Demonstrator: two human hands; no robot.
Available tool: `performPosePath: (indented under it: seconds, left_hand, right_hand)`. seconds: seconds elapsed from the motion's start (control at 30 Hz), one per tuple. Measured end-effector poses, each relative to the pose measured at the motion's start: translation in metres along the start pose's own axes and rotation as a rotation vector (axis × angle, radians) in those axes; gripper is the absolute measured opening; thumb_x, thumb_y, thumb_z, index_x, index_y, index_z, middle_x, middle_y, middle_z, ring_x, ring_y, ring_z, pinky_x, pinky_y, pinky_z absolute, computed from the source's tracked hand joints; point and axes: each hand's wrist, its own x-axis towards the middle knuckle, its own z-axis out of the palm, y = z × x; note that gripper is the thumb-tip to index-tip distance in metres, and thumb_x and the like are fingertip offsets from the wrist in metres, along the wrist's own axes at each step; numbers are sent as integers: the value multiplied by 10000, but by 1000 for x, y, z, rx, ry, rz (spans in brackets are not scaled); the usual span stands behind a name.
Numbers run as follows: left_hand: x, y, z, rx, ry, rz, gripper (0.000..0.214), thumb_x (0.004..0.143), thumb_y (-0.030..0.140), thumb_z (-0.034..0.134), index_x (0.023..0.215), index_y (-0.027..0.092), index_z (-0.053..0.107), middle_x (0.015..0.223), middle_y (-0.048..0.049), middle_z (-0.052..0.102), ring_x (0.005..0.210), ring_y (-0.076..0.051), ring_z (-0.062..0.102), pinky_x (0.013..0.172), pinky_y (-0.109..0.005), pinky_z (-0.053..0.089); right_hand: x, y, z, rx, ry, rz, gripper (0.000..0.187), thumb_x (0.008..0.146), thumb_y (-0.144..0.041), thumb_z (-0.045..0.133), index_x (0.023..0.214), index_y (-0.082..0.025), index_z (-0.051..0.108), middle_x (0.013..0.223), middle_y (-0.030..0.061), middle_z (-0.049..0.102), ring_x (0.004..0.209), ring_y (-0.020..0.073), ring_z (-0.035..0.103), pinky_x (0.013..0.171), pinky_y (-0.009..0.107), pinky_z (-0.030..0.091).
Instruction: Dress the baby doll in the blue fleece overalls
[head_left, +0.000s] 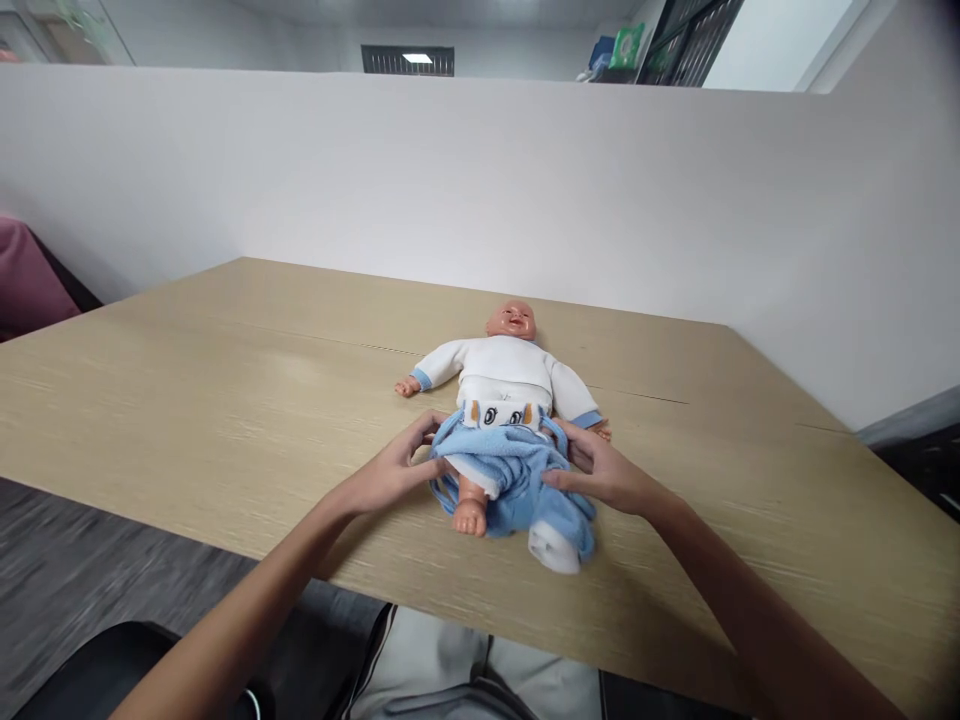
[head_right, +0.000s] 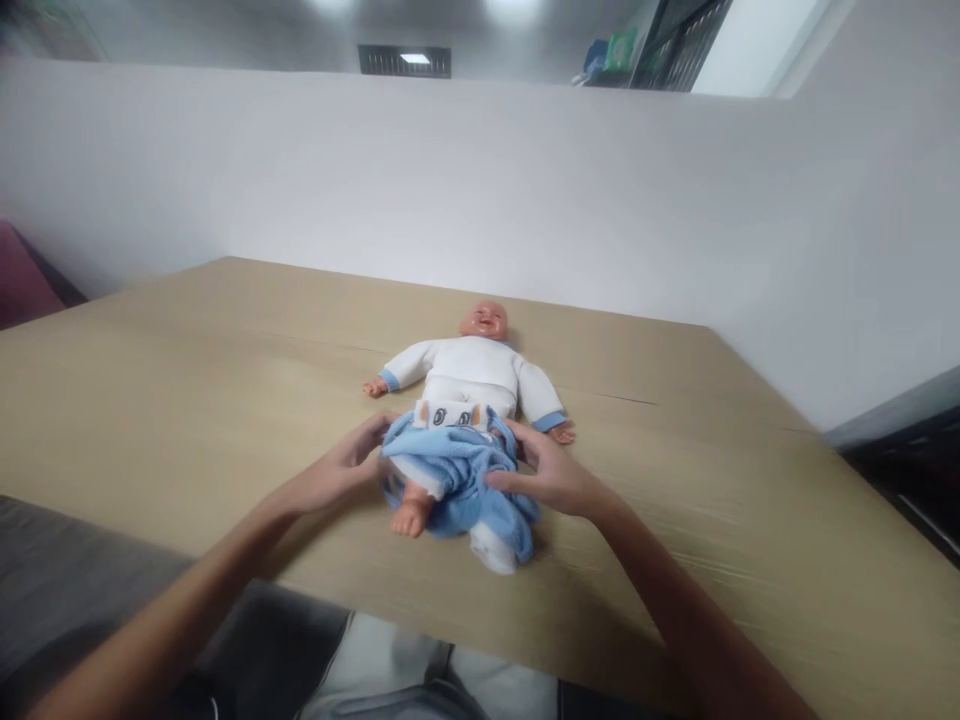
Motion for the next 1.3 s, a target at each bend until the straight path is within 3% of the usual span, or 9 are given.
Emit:
performPosePath:
  seconds: [0.13, 0.3, 0.4, 0.5, 0.63, 0.83, 1.07, 1.17, 1.3]
  left_hand:
    - [6, 4, -4, 40, -19, 1, 505, 1017, 452, 673, 1462, 240, 563, 1559, -143, 570, 1361, -305, 596, 1168, -471, 488]
    - [31, 33, -5, 299, 66, 53, 544, 1003, 490, 684, 1481, 250, 583, 1549, -140, 588, 1342, -316, 594, 1194, -507, 459]
    - [56, 56, -1, 492, -73, 94, 597, 945, 555, 745, 1446, 248, 642, 1451, -133, 653, 1292, -329, 614, 1115, -465, 504]
    - [88, 70, 3, 613, -334, 73, 538, 877, 619, 800, 1238, 222, 753, 1106, -86, 747, 1011, -286, 674, 880, -370, 550]
    - [130, 68, 8, 386, -779, -21, 411, 878, 576, 812, 990, 184, 754, 903, -9, 744, 818, -201, 673, 736, -287, 529]
    - [153, 48, 22, 111, -879, -9, 348, 896, 422, 808, 1149, 185, 786, 1116, -24, 815, 1025, -236, 745, 948, -306, 598]
    - [150, 38, 28, -26, -1195, -135, 409, 716, 411, 977, 999, 165, 813, 1026, -50, 844, 989, -291, 784, 910, -330, 664]
    - [149, 36, 27, -47, -1154, -136, 391, 774, 435, 933, 1029, 156, 832, 1084, -72, 847, 1039, -305, 792, 961, -345, 660]
    - [148, 30, 23, -90, -1057, -62, 384, 834, 477, 880, 1063, 172, 842, 1079, -48, 839, 1182, -300, 761, 1117, -355, 585]
  right_hand:
    - [-3, 11, -3, 150, -131, -14, 841, 856, -506, 906, 1567, -238, 546, 1580, 112, 628, 1489, 345, 570, 1276, 523, 423]
    - [0, 18, 9, 392, -31, 17, 769, 817, -522, 927, 1454, -213, 625, 1324, 93, 768, 1234, 269, 721, 1076, 381, 555]
    - [0, 16, 17, 527, 28, 6, 731, 823, -489, 936, 1443, -247, 634, 1283, 66, 771, 1132, 211, 734, 974, 291, 563]
    - [-1, 12, 22, 569, 101, -29, 648, 820, -486, 942, 1361, -261, 666, 1217, 47, 767, 1042, 181, 723, 872, 239, 558]
    - [-4, 9, 16, 481, 129, -76, 558, 839, -527, 922, 1255, -246, 677, 1063, 14, 753, 911, 159, 692, 809, 224, 545]
    - [-17, 14, -9, 137, -230, 73, 487, 860, -580, 882, 1072, -163, 744, 936, 21, 725, 842, 195, 673, 764, 281, 549]
    - [-15, 20, 6, 485, 168, 48, 619, 815, -728, 856, 1181, -247, 721, 1001, 33, 743, 893, 203, 698, 840, 305, 558]
    - [-15, 17, 10, 455, 141, 129, 622, 877, -711, 815, 1300, -267, 703, 1016, 22, 743, 858, 179, 682, 772, 269, 547]
    - [-24, 8, 1, 309, -174, 78, 713, 859, -767, 795, 1301, -210, 738, 1010, 46, 752, 900, 210, 700, 781, 284, 550]
